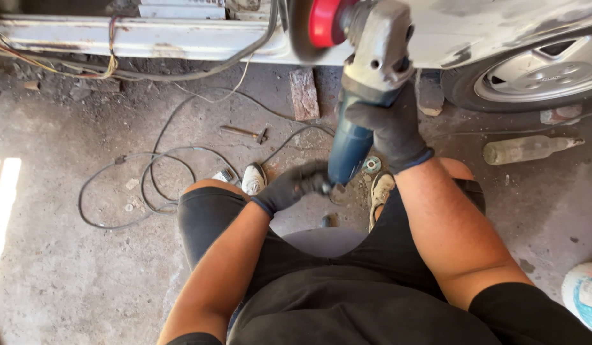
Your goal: The person uses an angle grinder with a wire brush attachment to grind the lower side panel of a white car. They move the tool back and forth along the surface to remove paint and rust, working near the wheel well and door frame.
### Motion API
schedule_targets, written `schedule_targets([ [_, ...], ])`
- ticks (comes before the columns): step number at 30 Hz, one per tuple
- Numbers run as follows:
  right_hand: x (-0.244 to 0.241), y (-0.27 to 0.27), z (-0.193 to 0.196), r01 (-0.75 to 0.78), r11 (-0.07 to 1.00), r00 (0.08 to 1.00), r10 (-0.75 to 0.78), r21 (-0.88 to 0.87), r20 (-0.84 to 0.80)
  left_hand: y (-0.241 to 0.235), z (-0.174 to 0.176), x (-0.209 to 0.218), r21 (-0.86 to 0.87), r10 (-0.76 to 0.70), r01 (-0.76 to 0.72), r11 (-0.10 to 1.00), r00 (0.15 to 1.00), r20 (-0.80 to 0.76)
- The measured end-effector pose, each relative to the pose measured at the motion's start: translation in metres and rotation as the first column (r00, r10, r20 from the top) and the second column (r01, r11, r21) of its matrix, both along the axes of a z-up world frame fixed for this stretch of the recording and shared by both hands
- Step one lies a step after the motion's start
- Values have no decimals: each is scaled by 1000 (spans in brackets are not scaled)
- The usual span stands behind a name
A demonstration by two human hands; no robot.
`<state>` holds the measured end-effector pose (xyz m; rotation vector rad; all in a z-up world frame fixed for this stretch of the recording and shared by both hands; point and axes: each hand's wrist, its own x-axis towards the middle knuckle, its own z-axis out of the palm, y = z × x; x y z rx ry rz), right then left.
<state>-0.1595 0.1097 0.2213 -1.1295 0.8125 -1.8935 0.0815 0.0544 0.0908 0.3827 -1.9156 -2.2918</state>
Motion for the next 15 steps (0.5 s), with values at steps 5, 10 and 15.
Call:
schedule_targets([
  [5, 2, 1, 0, -25, 999, 1000, 25, 23, -2, 4, -22, 4, 96, -165, 156, 983, 982, 93],
  [10, -7, -3, -5, -13, 1000, 999, 12, 19, 36, 6, -48, 2, 178, -85, 95, 979, 995, -59],
  [15, -9, -2, -4, -29, 1000, 997, 29, 0, 78, 5, -32, -1, 243, -112, 109, 964, 994, 0],
])
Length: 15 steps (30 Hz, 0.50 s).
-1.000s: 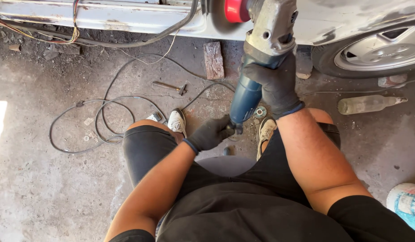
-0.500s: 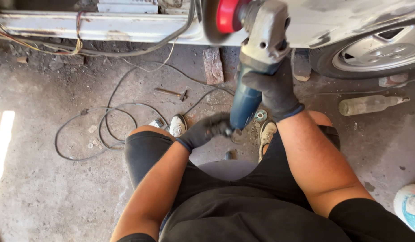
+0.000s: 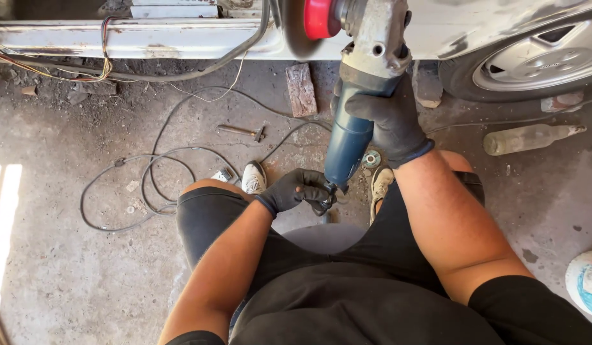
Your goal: The person uses an angle grinder with a wire brush attachment to grind the lower side panel of a white car. They move the tool back and forth along the surface to remove paint and rust, working near the wheel well and door frame.
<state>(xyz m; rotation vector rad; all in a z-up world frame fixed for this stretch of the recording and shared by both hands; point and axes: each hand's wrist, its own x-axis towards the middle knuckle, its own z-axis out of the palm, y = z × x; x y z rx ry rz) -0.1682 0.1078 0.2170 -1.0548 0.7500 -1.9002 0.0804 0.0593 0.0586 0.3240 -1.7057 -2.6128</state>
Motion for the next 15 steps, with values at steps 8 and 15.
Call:
schedule_targets([
  [8, 20, 3, -10, -107, 991, 985, 95, 78, 142, 13, 41, -10, -185, 169, -237, 954, 932, -320],
  [15, 70, -1, -21, -65, 954, 993, 35, 291, 109, 49, -16, -16, -4, 464, -488, 873, 833, -303],
])
